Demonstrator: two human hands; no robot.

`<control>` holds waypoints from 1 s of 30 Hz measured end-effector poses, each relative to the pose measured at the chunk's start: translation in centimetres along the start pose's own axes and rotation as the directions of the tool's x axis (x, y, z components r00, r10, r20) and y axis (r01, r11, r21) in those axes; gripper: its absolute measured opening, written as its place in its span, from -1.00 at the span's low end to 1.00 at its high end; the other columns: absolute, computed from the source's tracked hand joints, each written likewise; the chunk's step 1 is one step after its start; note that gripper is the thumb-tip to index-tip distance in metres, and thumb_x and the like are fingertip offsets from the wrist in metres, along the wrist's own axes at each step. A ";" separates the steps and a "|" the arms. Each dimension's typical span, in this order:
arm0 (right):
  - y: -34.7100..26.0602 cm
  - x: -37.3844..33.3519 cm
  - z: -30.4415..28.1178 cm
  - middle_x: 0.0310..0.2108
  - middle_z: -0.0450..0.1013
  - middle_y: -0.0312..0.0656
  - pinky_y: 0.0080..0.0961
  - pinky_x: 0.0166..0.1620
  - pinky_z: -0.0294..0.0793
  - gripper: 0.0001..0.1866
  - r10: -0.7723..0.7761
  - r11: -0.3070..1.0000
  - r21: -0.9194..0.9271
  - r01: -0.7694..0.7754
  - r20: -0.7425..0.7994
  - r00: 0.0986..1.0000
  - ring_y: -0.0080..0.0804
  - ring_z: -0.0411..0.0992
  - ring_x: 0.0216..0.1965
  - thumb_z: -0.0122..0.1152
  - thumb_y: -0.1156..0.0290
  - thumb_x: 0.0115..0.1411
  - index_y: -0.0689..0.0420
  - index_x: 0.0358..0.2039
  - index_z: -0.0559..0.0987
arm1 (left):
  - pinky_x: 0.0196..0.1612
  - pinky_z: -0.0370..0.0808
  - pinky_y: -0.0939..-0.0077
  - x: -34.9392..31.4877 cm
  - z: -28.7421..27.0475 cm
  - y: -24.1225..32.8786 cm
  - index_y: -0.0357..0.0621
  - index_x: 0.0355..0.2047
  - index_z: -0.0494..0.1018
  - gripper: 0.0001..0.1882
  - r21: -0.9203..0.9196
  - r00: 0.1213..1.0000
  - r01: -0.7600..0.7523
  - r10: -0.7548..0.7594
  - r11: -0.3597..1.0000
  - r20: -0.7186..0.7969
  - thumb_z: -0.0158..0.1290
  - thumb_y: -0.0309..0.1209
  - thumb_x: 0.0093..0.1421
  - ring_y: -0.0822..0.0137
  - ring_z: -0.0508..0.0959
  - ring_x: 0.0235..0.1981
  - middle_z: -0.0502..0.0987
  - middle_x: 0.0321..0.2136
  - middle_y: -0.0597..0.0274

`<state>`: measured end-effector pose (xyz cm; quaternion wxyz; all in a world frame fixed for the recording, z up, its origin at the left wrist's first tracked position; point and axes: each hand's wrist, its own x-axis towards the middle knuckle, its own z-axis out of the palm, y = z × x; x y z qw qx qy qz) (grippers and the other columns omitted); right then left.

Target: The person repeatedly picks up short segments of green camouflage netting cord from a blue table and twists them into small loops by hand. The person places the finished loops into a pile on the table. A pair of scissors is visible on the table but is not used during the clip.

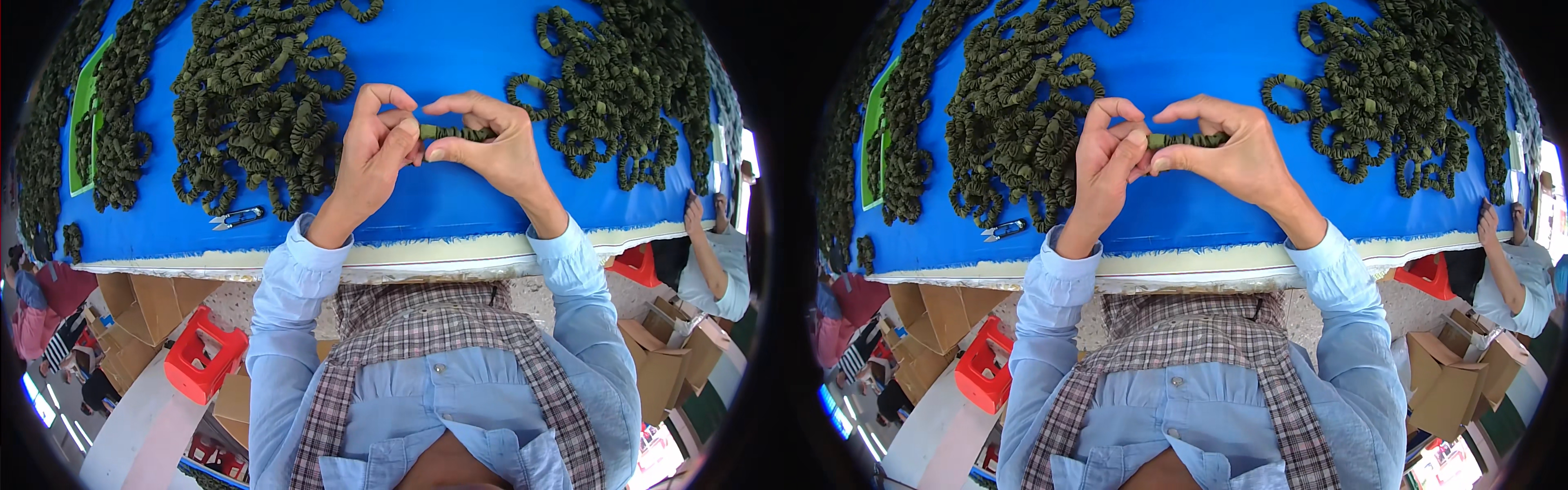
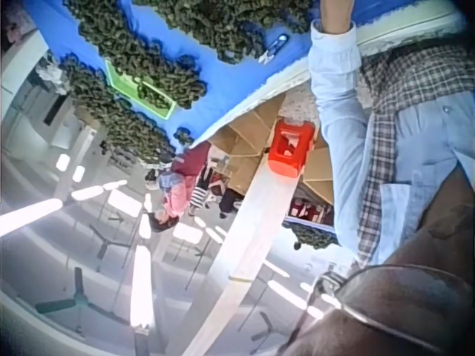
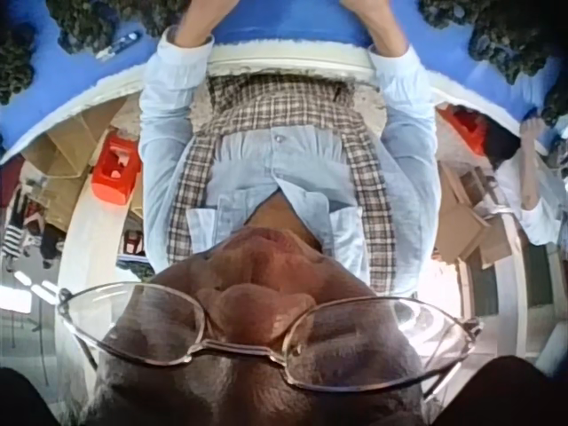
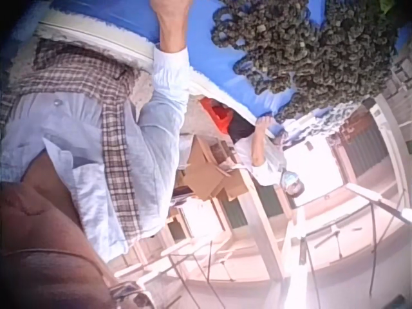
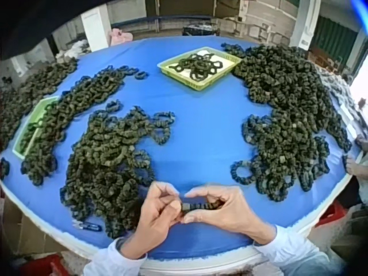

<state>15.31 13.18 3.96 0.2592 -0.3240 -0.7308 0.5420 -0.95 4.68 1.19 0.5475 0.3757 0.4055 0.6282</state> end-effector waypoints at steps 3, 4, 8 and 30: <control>-0.6 -0.2 0.4 -0.48 0.57 -0.29 -0.82 -0.53 0.25 -0.75 0.007 1.000 0.028 -0.008 0.037 0.999 -0.81 0.31 -0.59 0.40 0.44 0.02 0.22 -0.27 0.65 | -0.51 0.31 0.64 0.0 0.2 -0.3 -0.22 -0.11 0.15 -0.80 0.051 0.999 -0.034 0.035 0.998 -0.007 -0.16 -0.56 0.27 0.55 0.33 -0.60 0.38 -0.59 0.28; -0.4 -0.2 0.6 -0.47 0.58 -0.28 -0.82 -0.53 0.26 -0.77 -0.005 0.996 0.092 0.003 0.026 1.000 -0.81 0.34 -0.57 0.39 0.45 0.03 0.23 -0.27 0.65 | -0.51 0.31 0.64 0.0 0.3 -0.4 -0.22 -0.11 0.15 -0.79 0.063 0.999 -0.041 0.042 0.997 -0.015 -0.17 -0.58 0.26 0.56 0.33 -0.60 0.38 -0.60 0.28; -0.5 -0.2 1.0 -0.49 0.57 -0.27 -0.84 -0.52 0.30 -0.82 -0.005 0.978 0.207 0.001 0.020 1.000 -0.78 0.40 -0.53 0.35 0.47 0.06 0.25 -0.31 0.64 | -0.51 0.33 0.63 0.1 0.1 -0.3 -0.25 -0.11 0.15 -0.76 0.046 0.999 -0.025 0.027 0.999 -0.035 -0.20 -0.64 0.19 0.54 0.32 -0.63 0.36 -0.64 0.31; 0.1 0.2 -0.3 -0.63 0.41 -0.47 -0.76 -0.63 0.08 -0.81 -0.017 0.990 0.139 0.020 -0.024 1.000 -0.85 0.13 -0.67 0.32 0.40 0.10 0.16 -0.26 0.62 | -0.58 0.27 0.74 0.3 -0.6 0.2 -0.21 -0.54 0.39 -0.78 0.085 0.996 0.041 -0.034 0.996 -0.081 0.02 -0.44 0.26 0.66 0.31 -0.68 0.41 -0.69 0.39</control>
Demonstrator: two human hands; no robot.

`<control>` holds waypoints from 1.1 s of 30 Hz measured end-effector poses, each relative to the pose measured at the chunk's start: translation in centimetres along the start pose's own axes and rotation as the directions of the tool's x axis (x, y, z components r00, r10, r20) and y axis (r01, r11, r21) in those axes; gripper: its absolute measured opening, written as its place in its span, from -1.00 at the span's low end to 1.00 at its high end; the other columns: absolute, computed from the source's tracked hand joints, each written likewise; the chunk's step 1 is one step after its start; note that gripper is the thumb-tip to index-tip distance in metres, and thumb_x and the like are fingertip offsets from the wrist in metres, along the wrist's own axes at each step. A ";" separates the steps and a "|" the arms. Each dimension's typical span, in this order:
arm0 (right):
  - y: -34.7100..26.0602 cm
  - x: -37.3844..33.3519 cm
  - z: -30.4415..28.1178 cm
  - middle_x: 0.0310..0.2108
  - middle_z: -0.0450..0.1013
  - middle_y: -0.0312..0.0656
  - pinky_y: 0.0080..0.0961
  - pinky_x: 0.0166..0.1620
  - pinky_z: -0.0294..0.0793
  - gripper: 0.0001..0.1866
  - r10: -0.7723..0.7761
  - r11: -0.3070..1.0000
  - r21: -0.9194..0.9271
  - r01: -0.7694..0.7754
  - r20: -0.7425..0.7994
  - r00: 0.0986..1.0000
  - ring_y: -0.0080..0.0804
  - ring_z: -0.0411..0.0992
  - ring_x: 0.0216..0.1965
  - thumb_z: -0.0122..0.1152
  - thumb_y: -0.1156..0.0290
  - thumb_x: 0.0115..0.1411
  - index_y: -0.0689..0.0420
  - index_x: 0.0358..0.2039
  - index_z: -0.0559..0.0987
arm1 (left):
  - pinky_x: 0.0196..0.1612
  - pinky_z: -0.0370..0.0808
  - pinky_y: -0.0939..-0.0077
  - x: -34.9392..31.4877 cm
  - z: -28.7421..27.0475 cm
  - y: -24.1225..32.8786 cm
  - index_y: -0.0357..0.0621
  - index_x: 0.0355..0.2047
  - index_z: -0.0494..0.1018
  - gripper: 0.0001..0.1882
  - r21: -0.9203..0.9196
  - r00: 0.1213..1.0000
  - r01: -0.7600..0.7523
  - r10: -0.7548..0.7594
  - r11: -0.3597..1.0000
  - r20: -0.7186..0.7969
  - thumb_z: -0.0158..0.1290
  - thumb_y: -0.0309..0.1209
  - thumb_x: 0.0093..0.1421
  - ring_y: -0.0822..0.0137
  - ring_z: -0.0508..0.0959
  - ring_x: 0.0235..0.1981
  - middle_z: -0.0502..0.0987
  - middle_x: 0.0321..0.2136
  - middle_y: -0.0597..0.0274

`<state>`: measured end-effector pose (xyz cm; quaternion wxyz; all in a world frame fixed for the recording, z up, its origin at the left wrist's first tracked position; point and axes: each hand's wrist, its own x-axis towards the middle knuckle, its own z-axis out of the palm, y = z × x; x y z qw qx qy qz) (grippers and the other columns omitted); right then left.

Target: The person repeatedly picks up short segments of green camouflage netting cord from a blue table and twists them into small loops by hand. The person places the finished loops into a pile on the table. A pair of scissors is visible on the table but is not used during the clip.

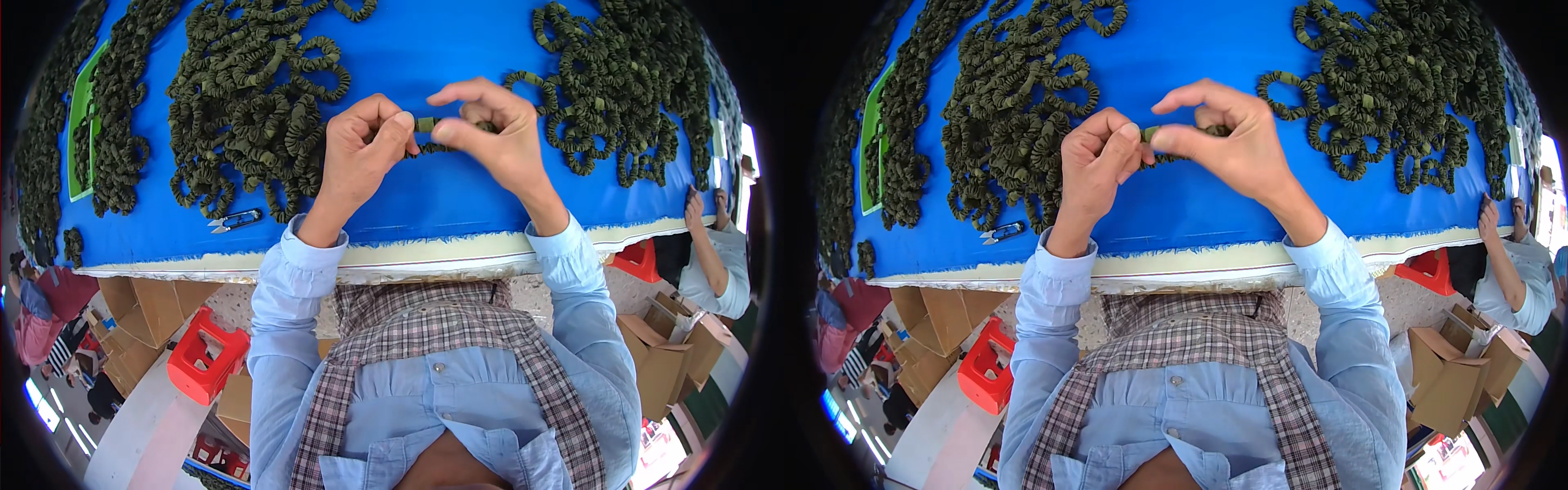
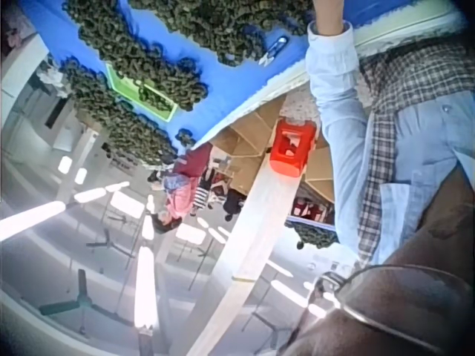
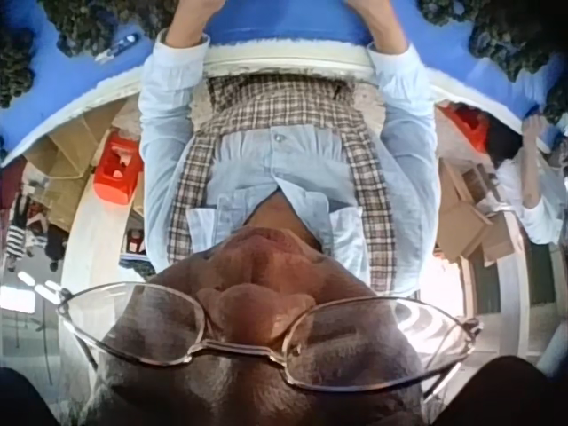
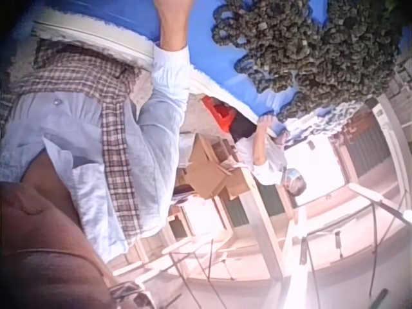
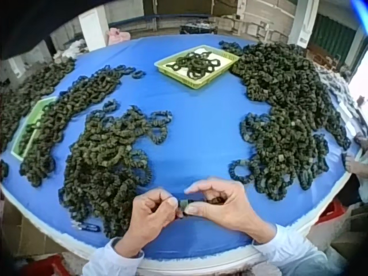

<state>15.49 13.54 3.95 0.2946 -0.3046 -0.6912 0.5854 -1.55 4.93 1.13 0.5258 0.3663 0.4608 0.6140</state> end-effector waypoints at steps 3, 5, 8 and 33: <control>-0.1 -0.2 0.9 -0.56 0.47 -0.43 -0.77 -0.60 0.12 -0.74 -0.073 0.981 -0.180 0.077 0.028 0.997 -0.84 0.19 -0.64 0.39 0.50 0.00 0.16 -0.24 0.64 | -0.59 0.29 0.72 0.0 0.2 -0.1 -0.21 -0.55 0.39 -0.77 0.015 1.000 0.017 -0.017 1.000 -0.010 0.01 -0.44 0.26 0.66 0.31 -0.68 0.41 -0.70 0.39; 0.2 -0.3 1.2 -0.42 0.56 -0.33 -0.81 -0.52 0.24 -0.77 -0.042 0.991 -0.123 0.044 0.020 0.999 -0.81 0.33 -0.55 0.39 0.54 0.00 0.18 -0.26 0.66 | -0.59 0.31 0.71 -0.1 0.3 -0.3 -0.21 -0.55 0.39 -0.77 0.035 1.000 0.003 -0.003 0.999 -0.017 0.01 -0.44 0.26 0.65 0.32 -0.68 0.40 -0.70 0.38; 0.3 -0.3 1.3 -0.42 0.56 -0.31 -0.81 -0.49 0.29 -0.80 -0.076 0.997 0.007 0.076 -0.002 0.997 -0.78 0.38 -0.50 0.37 0.56 0.01 0.19 -0.29 0.66 | -0.58 0.35 0.69 -0.1 0.5 -0.4 -0.20 -0.56 0.37 -0.76 0.017 0.998 -0.052 0.052 0.999 -0.040 0.00 -0.44 0.26 0.63 0.33 -0.69 0.39 -0.72 0.37; -0.3 -0.9 0.9 -0.54 0.47 -0.39 -0.76 -0.58 0.16 -0.74 -0.163 0.970 -0.182 0.164 0.018 0.986 -0.80 0.21 -0.61 0.37 0.53 0.02 0.19 -0.21 0.64 | -0.48 0.49 0.58 -0.3 0.4 0.2 -0.23 -0.58 0.37 -0.81 0.010 0.999 0.043 -0.043 0.999 -0.015 -0.05 -0.55 0.20 0.61 0.34 -0.70 0.36 -0.73 0.37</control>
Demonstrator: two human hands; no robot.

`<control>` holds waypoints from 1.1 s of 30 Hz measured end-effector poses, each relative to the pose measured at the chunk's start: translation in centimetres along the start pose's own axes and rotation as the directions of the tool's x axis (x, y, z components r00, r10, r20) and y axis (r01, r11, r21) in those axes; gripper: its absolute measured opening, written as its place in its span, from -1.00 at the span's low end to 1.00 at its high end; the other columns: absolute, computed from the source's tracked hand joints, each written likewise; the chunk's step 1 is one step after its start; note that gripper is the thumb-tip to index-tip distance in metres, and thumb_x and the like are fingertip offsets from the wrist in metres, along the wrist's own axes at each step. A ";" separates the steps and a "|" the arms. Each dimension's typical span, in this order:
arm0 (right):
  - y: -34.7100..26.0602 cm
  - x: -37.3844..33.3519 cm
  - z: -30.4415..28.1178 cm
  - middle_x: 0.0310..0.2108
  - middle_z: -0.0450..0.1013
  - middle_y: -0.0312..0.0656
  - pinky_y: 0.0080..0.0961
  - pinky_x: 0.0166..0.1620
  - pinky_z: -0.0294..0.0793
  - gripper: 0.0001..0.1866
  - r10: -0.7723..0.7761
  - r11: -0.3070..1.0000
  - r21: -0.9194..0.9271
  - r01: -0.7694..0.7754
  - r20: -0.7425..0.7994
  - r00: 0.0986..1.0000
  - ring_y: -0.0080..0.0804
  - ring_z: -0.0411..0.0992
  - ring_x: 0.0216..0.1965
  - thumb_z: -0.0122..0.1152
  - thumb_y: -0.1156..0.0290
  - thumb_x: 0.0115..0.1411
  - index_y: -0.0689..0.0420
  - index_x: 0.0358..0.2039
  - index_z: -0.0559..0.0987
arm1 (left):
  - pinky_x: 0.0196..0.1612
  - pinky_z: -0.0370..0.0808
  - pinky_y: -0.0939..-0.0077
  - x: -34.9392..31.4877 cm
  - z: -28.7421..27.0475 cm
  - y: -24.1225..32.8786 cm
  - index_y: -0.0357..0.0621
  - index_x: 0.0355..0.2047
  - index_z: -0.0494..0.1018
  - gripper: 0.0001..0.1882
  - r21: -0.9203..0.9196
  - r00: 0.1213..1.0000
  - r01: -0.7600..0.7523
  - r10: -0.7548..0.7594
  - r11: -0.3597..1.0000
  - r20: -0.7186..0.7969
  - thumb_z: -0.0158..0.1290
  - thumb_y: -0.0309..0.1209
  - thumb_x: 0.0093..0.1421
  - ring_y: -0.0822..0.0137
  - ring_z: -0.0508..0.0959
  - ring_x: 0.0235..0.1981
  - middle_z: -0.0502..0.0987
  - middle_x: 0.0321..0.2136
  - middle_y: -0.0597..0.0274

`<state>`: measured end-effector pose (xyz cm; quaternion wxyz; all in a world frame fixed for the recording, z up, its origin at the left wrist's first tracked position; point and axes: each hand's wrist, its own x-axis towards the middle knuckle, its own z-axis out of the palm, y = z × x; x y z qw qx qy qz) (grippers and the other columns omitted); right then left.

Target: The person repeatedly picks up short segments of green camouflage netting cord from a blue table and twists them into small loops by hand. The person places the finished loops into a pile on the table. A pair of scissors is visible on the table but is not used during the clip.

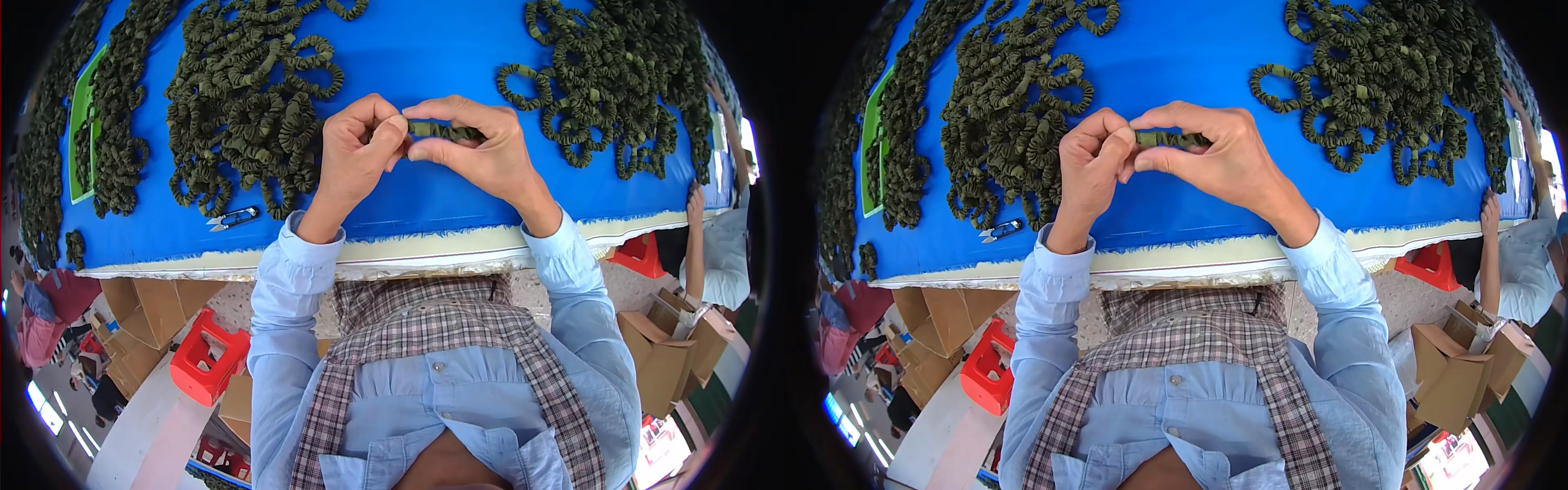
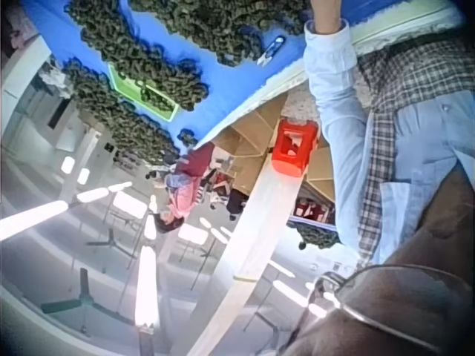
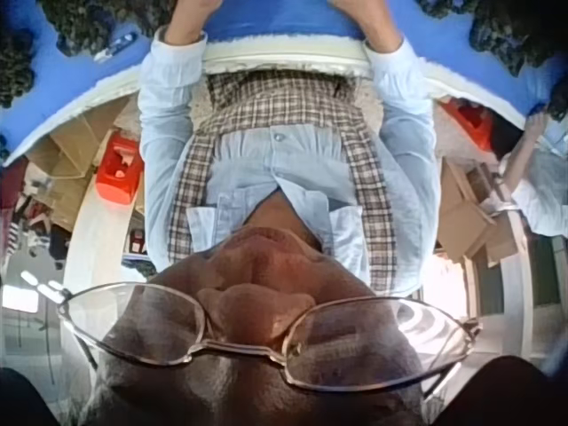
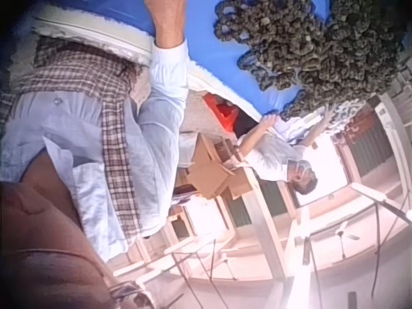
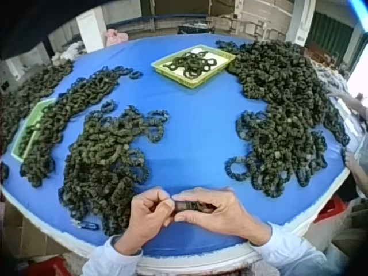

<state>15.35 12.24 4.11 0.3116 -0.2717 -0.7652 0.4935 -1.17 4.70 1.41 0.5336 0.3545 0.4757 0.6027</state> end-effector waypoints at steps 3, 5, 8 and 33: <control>0.8 -0.2 0.5 -0.48 0.53 -0.36 -0.78 -0.56 0.19 -0.80 0.025 0.994 0.104 -0.024 -0.012 1.000 -0.80 0.28 -0.57 0.34 0.54 0.05 0.20 -0.26 0.65 | -0.45 0.52 0.52 0.0 0.0 -0.5 -0.22 -0.57 0.37 -0.81 -0.045 0.998 -0.062 0.063 0.997 0.017 -0.07 -0.56 0.21 0.58 0.37 -0.69 0.35 -0.73 0.37; 0.9 -0.3 0.1 -0.55 0.51 -0.39 -0.76 -0.59 0.18 -0.87 0.093 0.991 0.102 -0.091 -0.012 0.996 -0.80 0.24 -0.61 0.33 0.50 0.06 0.22 -0.34 0.65 | -0.43 0.54 0.48 -0.1 -0.1 -0.6 -0.22 -0.56 0.37 -0.81 -0.143 0.995 -0.105 0.103 0.984 -0.016 -0.09 -0.56 0.22 0.56 0.38 -0.69 0.34 -0.73 0.37; 0.8 -0.2 -0.6 -0.58 0.49 -0.39 -0.76 -0.58 0.18 -0.90 0.094 0.992 0.087 -0.092 -0.017 0.995 -0.81 0.23 -0.60 0.30 0.52 0.08 0.24 -0.36 0.64 | -0.41 0.57 0.43 0.1 -0.1 -0.5 -0.22 -0.55 0.37 -0.82 -0.247 0.986 -0.162 0.149 0.955 -0.071 -0.12 -0.57 0.22 0.54 0.38 -0.69 0.33 -0.74 0.37; 1.5 -0.3 -0.2 -0.35 0.41 -0.28 -0.62 -0.30 0.45 -0.62 0.296 0.666 0.672 -0.324 0.160 0.942 -0.57 0.42 -0.36 0.19 0.54 0.18 0.16 0.02 0.41 | -0.45 0.41 0.62 0.3 -0.1 -2.2 -0.16 -0.29 0.26 -0.74 -0.105 0.985 0.029 -0.011 0.994 0.173 -0.16 -0.21 0.39 0.53 0.43 -0.54 0.43 -0.55 0.33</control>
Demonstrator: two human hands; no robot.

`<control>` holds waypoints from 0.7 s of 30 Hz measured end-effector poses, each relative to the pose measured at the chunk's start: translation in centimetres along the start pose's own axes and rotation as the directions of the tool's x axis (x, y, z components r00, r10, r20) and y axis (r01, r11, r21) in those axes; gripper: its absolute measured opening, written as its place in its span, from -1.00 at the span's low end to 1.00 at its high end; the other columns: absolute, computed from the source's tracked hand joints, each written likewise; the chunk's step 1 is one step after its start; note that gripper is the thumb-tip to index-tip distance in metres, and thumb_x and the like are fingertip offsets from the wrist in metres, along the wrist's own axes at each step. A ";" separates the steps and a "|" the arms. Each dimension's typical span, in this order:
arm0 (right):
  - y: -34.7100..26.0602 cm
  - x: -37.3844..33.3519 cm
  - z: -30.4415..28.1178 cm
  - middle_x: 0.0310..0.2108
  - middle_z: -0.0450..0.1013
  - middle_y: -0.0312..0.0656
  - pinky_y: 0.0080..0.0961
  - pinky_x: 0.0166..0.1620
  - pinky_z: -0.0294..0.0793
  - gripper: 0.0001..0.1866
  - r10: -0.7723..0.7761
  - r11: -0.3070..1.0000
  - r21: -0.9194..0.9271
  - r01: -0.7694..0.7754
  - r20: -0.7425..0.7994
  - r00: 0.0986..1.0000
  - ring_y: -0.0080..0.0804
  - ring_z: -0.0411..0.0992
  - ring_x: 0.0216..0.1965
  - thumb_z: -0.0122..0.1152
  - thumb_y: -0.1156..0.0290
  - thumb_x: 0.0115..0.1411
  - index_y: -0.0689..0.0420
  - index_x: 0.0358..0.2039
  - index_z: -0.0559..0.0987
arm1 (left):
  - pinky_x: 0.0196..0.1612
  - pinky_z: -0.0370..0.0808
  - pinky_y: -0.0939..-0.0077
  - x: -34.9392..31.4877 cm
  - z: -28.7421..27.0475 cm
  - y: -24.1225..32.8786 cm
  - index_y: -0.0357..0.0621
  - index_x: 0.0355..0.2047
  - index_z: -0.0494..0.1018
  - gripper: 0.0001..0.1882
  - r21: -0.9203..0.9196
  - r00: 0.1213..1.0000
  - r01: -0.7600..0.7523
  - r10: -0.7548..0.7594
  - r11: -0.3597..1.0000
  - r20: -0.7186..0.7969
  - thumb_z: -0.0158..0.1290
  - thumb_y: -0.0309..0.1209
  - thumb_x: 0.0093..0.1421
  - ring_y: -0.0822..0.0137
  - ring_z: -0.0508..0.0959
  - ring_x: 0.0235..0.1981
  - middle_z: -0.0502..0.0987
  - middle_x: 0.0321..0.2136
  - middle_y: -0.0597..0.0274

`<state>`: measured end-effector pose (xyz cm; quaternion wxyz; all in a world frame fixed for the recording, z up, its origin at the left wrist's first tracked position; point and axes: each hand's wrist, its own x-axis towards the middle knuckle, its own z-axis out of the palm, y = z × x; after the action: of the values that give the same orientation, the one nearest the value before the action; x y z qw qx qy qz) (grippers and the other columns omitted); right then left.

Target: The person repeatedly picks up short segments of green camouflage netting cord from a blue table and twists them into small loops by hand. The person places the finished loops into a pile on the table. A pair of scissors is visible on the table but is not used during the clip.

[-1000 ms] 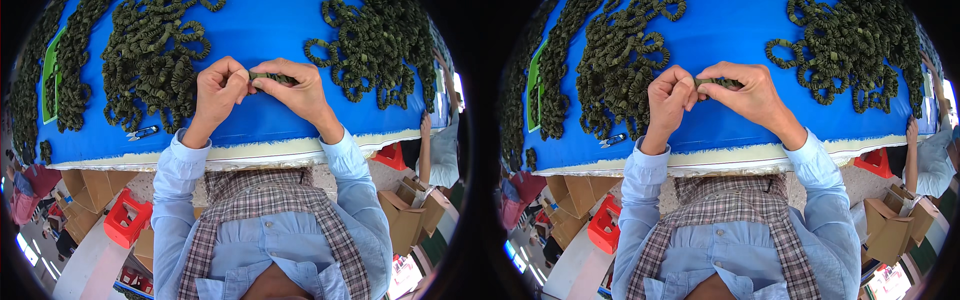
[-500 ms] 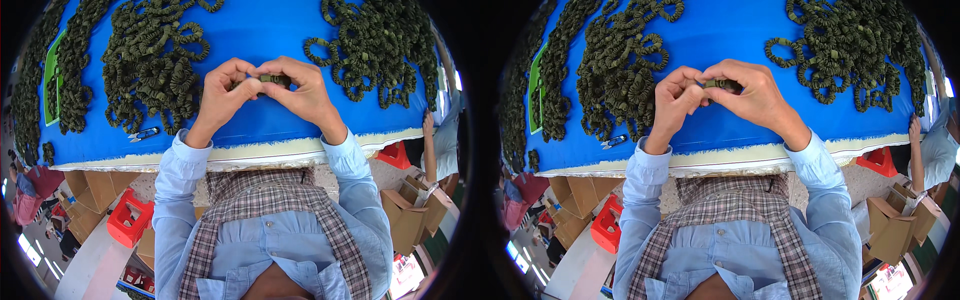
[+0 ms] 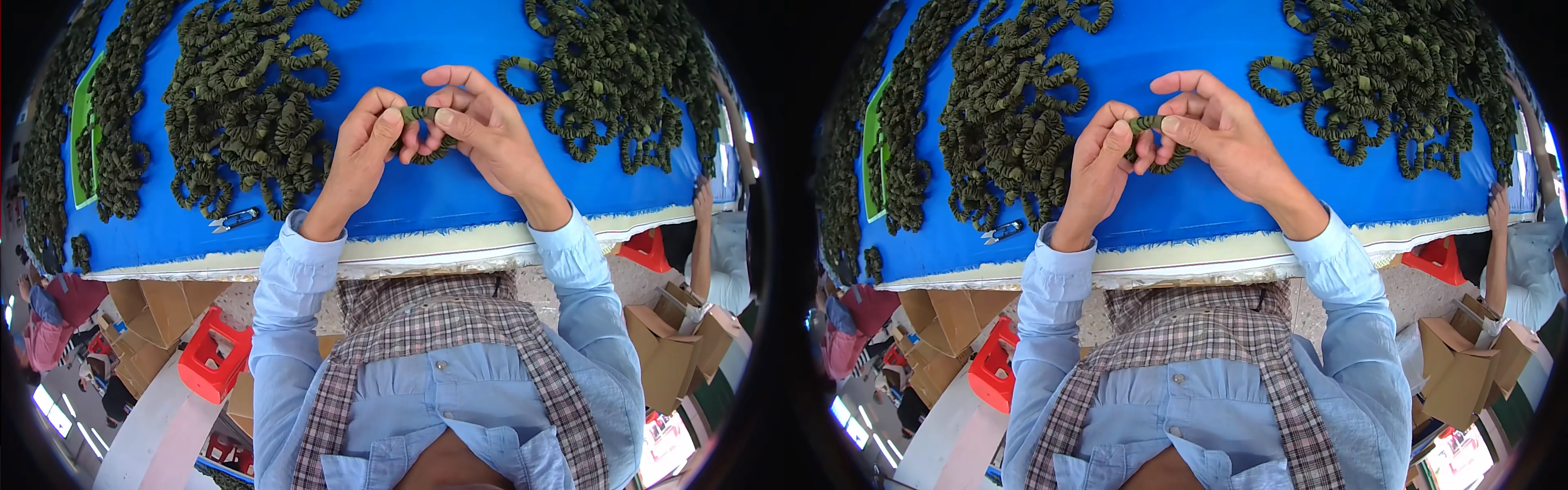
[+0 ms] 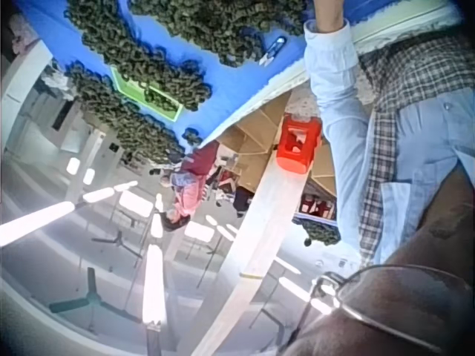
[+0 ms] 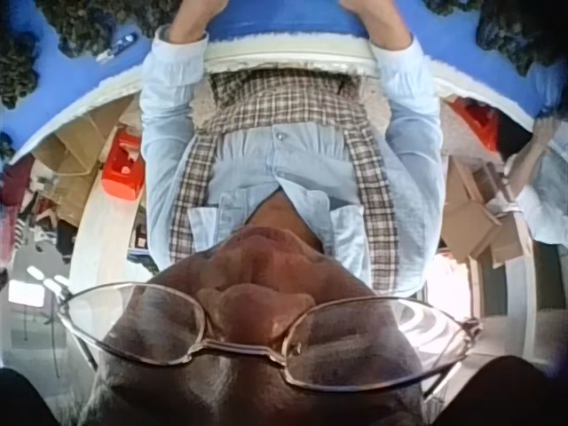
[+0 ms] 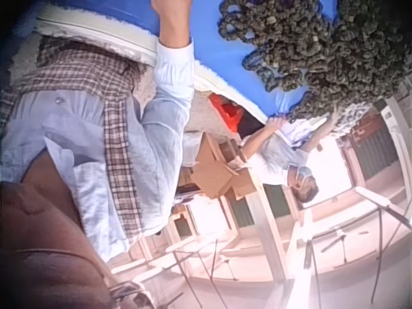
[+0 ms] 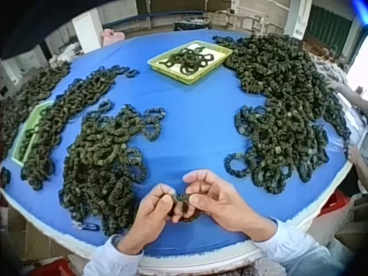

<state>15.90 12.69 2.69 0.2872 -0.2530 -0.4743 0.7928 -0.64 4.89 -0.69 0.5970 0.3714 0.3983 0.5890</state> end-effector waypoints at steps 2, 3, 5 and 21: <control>0.2 -0.1 -0.3 -0.38 0.41 -0.31 -0.65 -0.36 0.39 -0.63 0.018 1.000 -0.024 -0.017 0.042 0.999 -0.62 0.39 -0.39 0.23 0.53 0.15 0.16 -0.01 0.44 | -0.45 0.41 0.64 -0.1 0.6 0.2 -0.16 -0.31 0.27 -0.76 -0.059 1.000 0.019 -0.018 0.998 0.019 -0.15 -0.23 0.39 0.53 0.44 -0.53 0.43 -0.55 0.33; 0.4 -0.1 -0.1 -0.40 0.41 -0.32 -0.66 -0.39 0.36 -0.66 -0.025 0.987 -0.156 0.029 0.028 0.999 -0.64 0.38 -0.42 0.24 0.53 0.14 0.17 -0.05 0.47 | -0.45 0.40 0.65 -0.1 0.6 0.0 -0.17 -0.31 0.27 -0.77 -0.041 1.000 0.004 -0.004 0.999 0.001 -0.13 -0.25 0.38 0.54 0.43 -0.53 0.43 -0.55 0.33; 0.8 -0.3 0.8 -0.44 0.42 -0.33 -0.67 -0.47 0.30 -0.71 -0.115 0.905 -0.411 0.112 0.017 0.993 -0.67 0.34 -0.48 0.28 0.52 0.12 0.18 -0.12 0.53 | -0.46 0.40 0.67 -0.1 0.5 -0.3 -0.18 -0.33 0.28 -0.79 -0.004 0.999 -0.026 0.026 1.000 -0.031 -0.10 -0.29 0.37 0.54 0.43 -0.53 0.43 -0.55 0.32; -0.8 -0.6 0.6 -0.46 0.47 -0.36 -0.75 -0.50 0.24 -0.79 -0.198 0.782 -0.604 0.152 -0.010 0.980 -0.76 0.30 -0.52 0.39 0.51 0.01 0.20 -0.28 0.64 | -0.51 0.35 0.72 -0.4 0.2 0.8 -0.24 -0.40 0.36 -0.90 -0.073 0.984 -0.071 0.058 0.995 -0.167 0.01 -0.50 0.26 0.58 0.41 -0.59 0.43 -0.60 0.34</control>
<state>16.13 12.24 3.73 0.2816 -0.3145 -0.7116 0.5617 -0.73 4.47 0.12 0.5567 0.3105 0.4104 0.6521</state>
